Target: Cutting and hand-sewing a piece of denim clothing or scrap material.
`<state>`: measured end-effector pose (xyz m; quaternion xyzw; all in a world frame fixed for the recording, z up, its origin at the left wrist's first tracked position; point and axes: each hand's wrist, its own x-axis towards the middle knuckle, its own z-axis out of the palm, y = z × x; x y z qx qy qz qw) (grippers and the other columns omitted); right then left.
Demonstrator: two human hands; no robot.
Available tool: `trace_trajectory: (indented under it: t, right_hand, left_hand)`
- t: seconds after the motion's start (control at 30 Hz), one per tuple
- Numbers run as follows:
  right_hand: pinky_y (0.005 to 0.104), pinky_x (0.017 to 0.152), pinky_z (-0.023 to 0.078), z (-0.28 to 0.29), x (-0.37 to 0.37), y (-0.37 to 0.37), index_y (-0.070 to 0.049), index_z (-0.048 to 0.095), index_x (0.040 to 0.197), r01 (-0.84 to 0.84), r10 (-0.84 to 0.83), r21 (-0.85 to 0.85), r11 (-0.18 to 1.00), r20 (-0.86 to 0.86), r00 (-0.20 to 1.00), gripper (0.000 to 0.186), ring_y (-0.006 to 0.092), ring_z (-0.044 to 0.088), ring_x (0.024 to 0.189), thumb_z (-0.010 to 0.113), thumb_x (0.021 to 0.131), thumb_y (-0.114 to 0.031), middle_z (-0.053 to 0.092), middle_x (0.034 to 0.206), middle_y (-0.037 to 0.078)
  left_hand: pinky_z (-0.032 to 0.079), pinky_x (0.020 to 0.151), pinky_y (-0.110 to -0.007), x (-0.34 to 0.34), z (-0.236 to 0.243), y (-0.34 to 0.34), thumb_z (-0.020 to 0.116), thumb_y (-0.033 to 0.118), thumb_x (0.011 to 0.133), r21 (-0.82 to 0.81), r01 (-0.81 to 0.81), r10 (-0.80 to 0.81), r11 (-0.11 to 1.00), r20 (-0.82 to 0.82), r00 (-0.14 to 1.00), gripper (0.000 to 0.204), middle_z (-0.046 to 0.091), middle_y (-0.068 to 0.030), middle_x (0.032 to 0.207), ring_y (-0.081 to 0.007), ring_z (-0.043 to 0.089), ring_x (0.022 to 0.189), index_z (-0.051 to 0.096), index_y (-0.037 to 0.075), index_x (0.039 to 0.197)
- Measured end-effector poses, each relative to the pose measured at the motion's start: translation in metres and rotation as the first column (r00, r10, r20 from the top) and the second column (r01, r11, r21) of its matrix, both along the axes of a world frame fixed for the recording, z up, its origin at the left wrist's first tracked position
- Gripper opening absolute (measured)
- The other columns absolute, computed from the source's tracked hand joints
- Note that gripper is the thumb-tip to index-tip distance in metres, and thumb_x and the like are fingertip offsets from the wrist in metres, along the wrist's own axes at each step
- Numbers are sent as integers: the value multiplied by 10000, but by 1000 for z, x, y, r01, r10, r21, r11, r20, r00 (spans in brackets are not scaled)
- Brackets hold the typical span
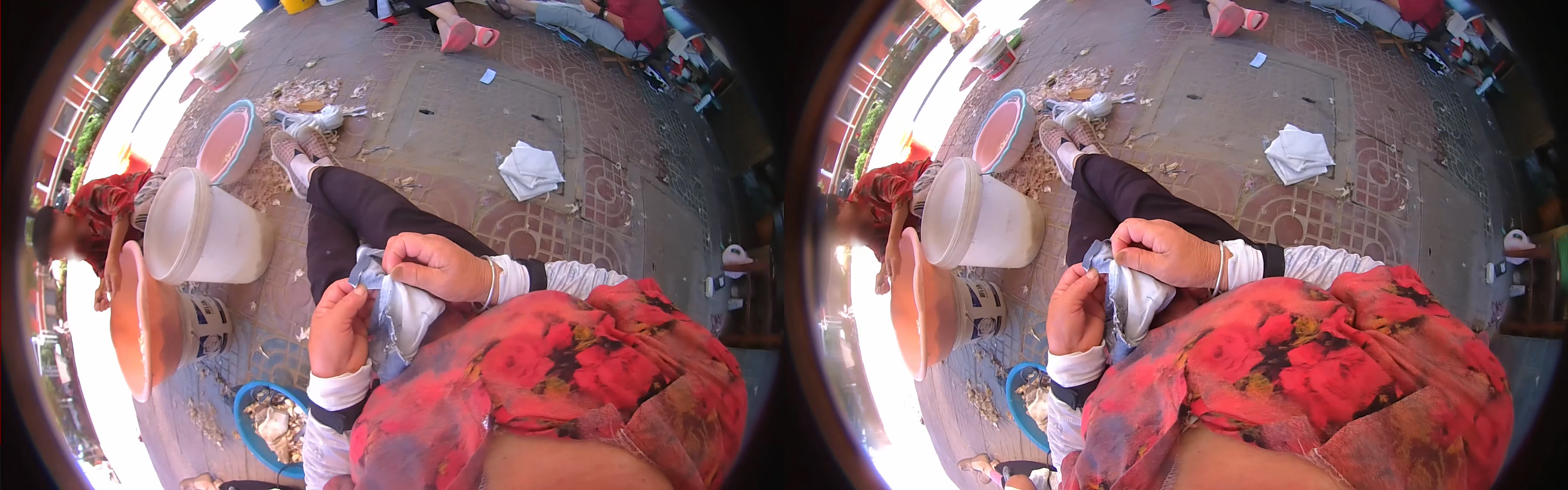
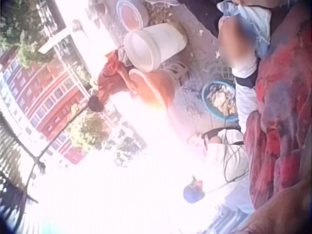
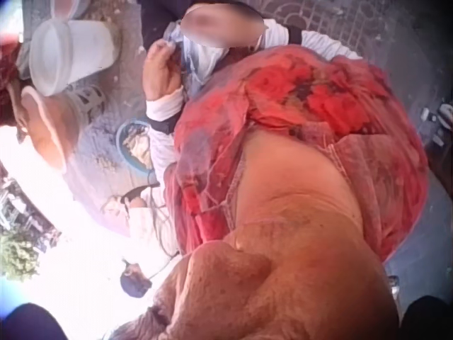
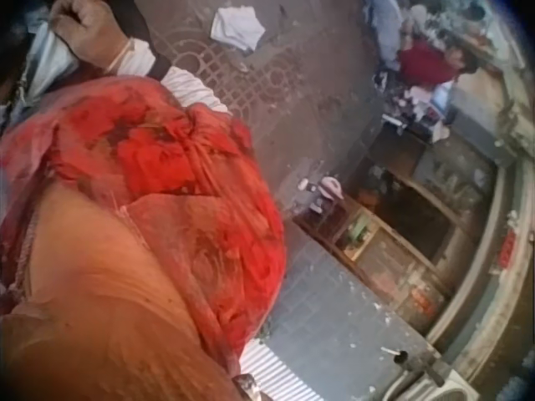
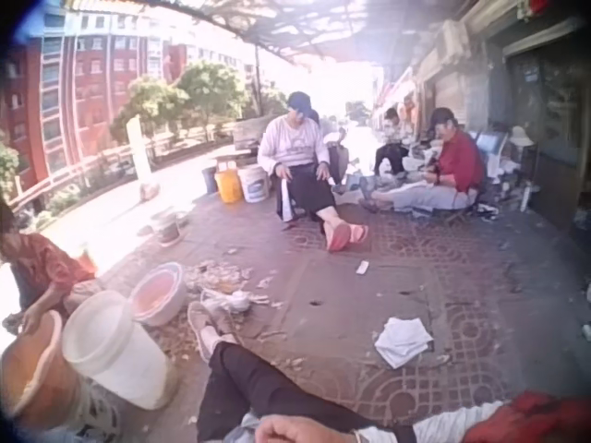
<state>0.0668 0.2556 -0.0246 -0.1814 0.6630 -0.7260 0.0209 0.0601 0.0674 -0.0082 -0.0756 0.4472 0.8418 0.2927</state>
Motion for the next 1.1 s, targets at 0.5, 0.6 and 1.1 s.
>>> trace_trajectory:
  t: [0.5,0.6,1.1]
  right_hand:
    - [200,559,413,10,-15,84,-70,455,852,536,-474,-198,821,286,833,188,71,504,605,446,907,-249,463,713,-13]
    - [204,529,395,16,2,78,-68,438,808,489,-443,-128,863,274,854,249,75,484,581,402,924,-285,436,685,-11]
    - [363,537,417,25,7,73,-53,482,758,301,-125,486,820,-362,924,168,299,524,621,599,756,-173,488,704,96]
  left_hand:
    - [465,682,-254,-17,6,20,537,-9,788,-237,141,-164,961,-80,983,105,601,-61,835,-130,573,721,548,6,892]
    - [458,713,-258,-25,8,29,524,32,816,-184,149,-164,972,-66,984,100,602,-69,837,-131,572,747,547,-8,905]
    - [452,683,-254,-73,9,73,540,30,809,-332,89,-109,939,-41,993,81,597,-67,811,-134,559,718,552,-11,878]
